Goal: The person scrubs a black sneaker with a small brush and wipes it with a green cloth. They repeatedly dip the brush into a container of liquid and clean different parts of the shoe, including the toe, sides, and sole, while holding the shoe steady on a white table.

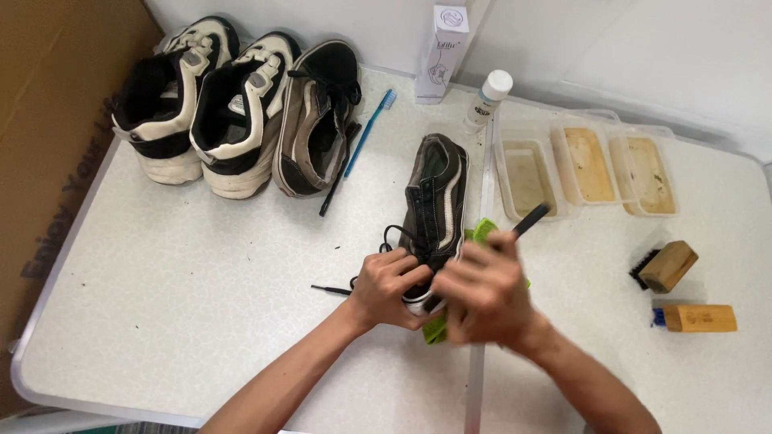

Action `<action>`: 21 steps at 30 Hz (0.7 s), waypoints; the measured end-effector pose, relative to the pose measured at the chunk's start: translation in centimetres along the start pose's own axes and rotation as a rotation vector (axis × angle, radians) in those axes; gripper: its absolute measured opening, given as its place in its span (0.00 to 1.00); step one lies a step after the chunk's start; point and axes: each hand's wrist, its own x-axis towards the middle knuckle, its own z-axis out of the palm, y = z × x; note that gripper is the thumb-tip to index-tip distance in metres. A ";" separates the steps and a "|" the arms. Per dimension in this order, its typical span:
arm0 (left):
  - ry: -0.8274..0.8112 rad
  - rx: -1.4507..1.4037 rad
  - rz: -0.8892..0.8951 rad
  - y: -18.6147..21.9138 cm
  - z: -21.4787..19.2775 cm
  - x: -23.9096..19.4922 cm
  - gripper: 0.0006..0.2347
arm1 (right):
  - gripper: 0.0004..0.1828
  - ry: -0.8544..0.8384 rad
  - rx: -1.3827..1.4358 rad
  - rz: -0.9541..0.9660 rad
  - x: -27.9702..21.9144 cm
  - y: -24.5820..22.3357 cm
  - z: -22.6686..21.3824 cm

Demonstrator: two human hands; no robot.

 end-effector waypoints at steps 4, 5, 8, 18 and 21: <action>-0.021 0.019 -0.014 -0.2 0.0 -0.3 0.11 | 0.14 -0.017 0.011 -0.033 -1.4 0.2 0.7; -0.018 -0.010 -0.022 -0.3 -0.1 -0.4 0.13 | 0.13 0.000 0.037 0.003 -1.2 1.4 0.4; 0.002 -0.044 -0.045 -0.6 -0.2 -0.4 0.16 | 0.17 0.029 0.083 0.039 -0.9 1.7 0.2; -0.016 -0.057 -0.161 -2.0 -0.4 -1.3 0.20 | 0.17 -0.008 0.020 0.117 -1.3 1.7 0.6; -0.009 -0.074 -0.192 -2.2 -0.1 -1.5 0.20 | 0.13 -0.023 -0.073 0.272 -2.1 3.4 0.2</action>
